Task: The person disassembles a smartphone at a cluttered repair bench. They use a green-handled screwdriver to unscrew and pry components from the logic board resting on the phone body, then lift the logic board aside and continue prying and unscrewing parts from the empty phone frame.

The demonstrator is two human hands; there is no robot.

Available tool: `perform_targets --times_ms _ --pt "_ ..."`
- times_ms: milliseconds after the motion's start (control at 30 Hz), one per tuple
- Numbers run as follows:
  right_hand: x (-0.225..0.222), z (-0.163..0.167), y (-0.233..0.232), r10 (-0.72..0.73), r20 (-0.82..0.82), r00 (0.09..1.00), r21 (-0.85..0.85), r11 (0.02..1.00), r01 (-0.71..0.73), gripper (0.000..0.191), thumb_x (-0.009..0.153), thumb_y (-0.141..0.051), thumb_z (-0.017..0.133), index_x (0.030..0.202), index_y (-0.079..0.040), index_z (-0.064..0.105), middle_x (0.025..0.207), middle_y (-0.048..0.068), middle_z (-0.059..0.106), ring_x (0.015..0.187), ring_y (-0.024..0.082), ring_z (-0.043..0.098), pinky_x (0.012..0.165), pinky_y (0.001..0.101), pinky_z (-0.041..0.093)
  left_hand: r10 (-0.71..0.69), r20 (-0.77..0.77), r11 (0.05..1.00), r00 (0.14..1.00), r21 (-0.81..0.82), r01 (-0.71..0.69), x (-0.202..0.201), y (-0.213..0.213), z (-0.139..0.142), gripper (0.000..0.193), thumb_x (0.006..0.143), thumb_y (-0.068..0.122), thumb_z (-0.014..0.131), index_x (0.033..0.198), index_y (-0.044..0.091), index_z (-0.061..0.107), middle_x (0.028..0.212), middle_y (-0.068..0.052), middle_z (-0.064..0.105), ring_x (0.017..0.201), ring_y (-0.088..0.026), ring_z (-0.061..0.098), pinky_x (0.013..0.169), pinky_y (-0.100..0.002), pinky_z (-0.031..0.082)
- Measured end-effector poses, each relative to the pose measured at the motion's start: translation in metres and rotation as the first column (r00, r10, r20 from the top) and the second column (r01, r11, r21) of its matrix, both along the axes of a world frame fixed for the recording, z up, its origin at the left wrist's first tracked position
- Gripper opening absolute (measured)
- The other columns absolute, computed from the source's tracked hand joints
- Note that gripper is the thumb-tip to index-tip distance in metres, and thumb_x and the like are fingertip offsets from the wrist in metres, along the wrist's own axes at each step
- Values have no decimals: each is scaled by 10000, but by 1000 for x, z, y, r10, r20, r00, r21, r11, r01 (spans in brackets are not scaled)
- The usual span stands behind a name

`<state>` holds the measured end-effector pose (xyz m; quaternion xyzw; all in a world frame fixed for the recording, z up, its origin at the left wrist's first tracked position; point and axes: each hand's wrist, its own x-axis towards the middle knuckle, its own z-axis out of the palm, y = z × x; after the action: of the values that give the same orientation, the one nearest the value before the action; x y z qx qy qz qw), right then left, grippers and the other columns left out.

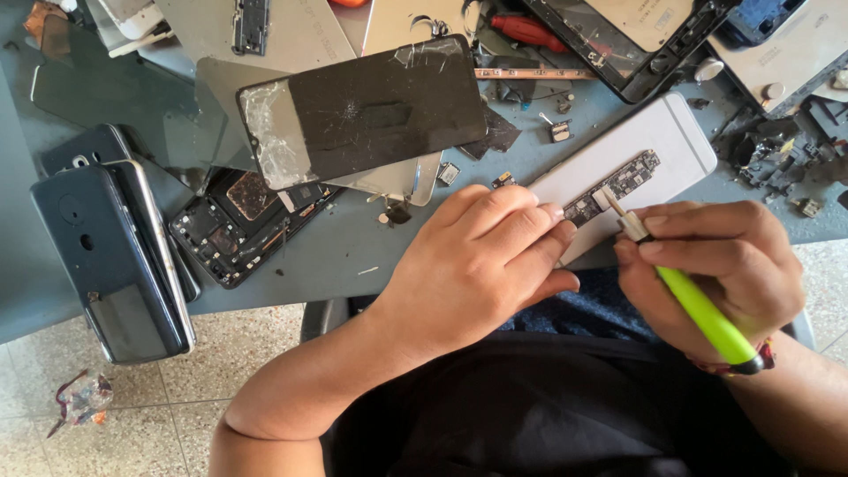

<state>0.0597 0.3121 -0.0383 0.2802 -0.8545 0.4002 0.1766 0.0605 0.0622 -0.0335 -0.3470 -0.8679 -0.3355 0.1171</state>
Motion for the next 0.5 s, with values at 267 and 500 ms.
perform_targets --times_ms 267,500 --pt "3 2 -3 8 30 1000 34 999 -9 252 807 94 865 932 -8 672 1024 152 653 978 292 743 833 339 623 2 -15 1000 1000 -5 -2 0 -1 -2 359 1022 366 732 1177 42 741 1209 -28 648 1238 -209 560 1033 -383 474" --pt "0 4 3 70 77 995 46 996 -74 224 756 82 834 857 -48 683 1002 127 653 974 304 731 823 357 595 9 -26 1000 1000 -8 -9 1 -1 -3 374 1030 376 723 1190 38 740 1217 -30 651 1236 -203 558 1027 -375 473"
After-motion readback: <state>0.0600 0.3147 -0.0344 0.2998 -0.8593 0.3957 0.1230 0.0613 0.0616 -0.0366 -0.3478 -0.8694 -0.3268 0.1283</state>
